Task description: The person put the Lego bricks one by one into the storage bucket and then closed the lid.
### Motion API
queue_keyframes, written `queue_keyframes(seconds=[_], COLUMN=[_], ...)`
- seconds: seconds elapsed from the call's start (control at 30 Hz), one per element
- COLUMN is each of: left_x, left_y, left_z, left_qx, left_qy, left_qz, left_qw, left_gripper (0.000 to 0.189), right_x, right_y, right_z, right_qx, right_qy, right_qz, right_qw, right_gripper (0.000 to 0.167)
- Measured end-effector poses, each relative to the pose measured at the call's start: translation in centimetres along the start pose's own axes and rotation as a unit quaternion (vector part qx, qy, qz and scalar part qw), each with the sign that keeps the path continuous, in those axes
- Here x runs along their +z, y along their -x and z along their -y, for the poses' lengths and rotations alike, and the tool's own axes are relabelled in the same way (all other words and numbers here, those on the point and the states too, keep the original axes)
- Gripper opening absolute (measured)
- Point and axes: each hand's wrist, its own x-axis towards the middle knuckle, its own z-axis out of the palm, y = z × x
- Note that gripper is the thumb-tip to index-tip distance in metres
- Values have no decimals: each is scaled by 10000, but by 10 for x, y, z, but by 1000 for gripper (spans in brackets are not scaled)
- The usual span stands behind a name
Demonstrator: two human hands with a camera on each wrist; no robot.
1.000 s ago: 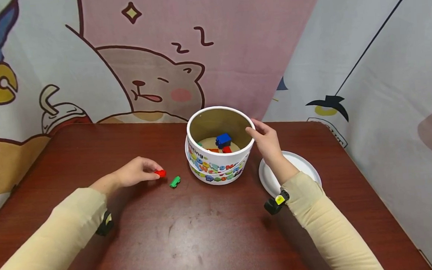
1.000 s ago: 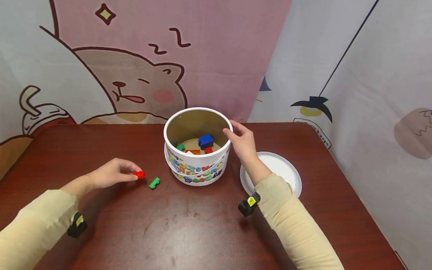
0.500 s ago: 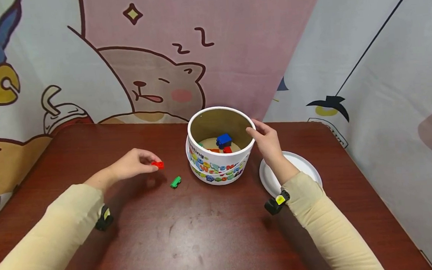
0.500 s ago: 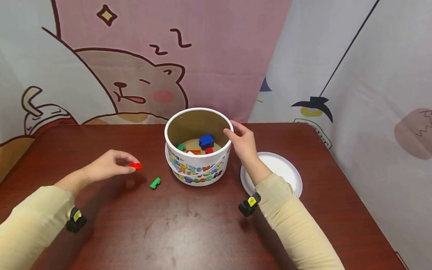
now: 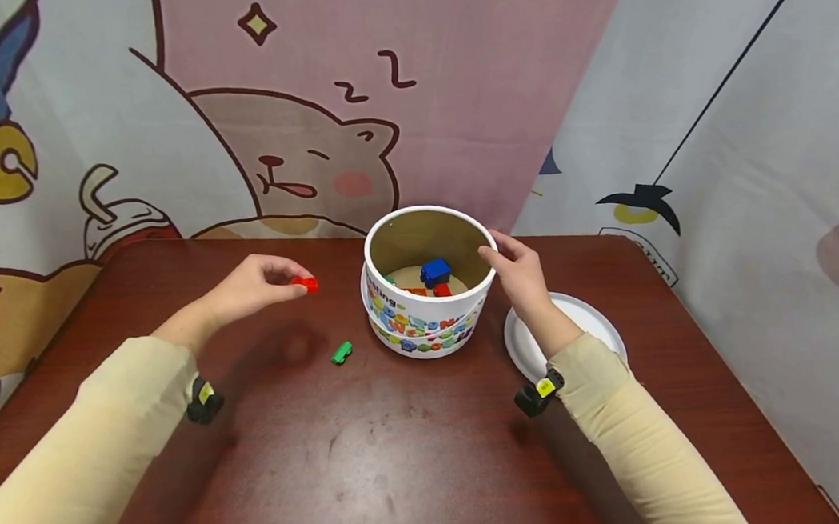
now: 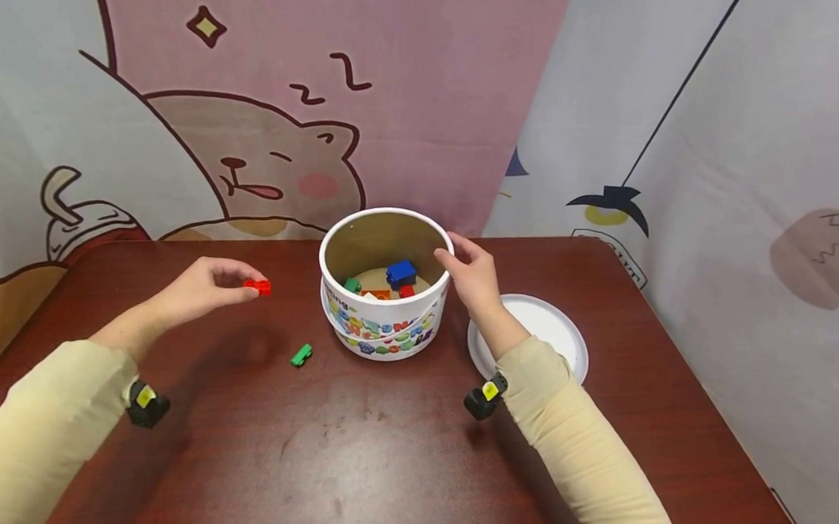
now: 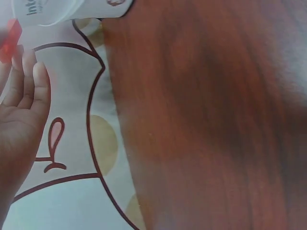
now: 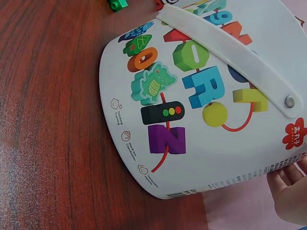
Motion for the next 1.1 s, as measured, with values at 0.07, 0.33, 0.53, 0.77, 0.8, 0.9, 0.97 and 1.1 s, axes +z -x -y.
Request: queue_keyframes(seconds=[0.07, 0.33, 0.53, 0.77, 0.8, 0.9, 0.97, 1.1], left_x=[-2, -5, -3, 3, 4, 6, 8, 11], left_y=[-1, -10, -20, -31, -32, -36, -40, -47], left_z=[-5, -22, -34, -48, -50, -56, -60, -69], left_qx=[-12, 52, 166, 377, 398, 425, 440, 452], left_qy=[-8, -15, -46, 95, 113, 113, 71, 94], left_qz=[-3, 66, 100, 145, 144, 148, 154, 106], left_qw=[10000, 10000, 9998, 9991, 9990, 9989, 9989, 9989], left_gripper=[22, 24, 23, 24, 24, 25, 25, 25], right_x=[0, -1, -1, -1, -1, -1, -1, -2], right_y=[0, 0, 0, 0, 0, 1, 1, 0], right_z=[0, 1, 1, 1, 1, 2, 2, 1], right_qx=[-10, -52, -66, -55, -47, -54, -66, -72], right_qy=[-4, -15, -73, -81, -88, -62, -58, -60], right_qz=[3, -22, -19, 9, 7, 21, 28, 59], right_qw=[10000, 10000, 9999, 10000, 9999, 10000, 10000, 9999], right_gripper=[44, 44, 44, 44, 44, 44, 44, 44])
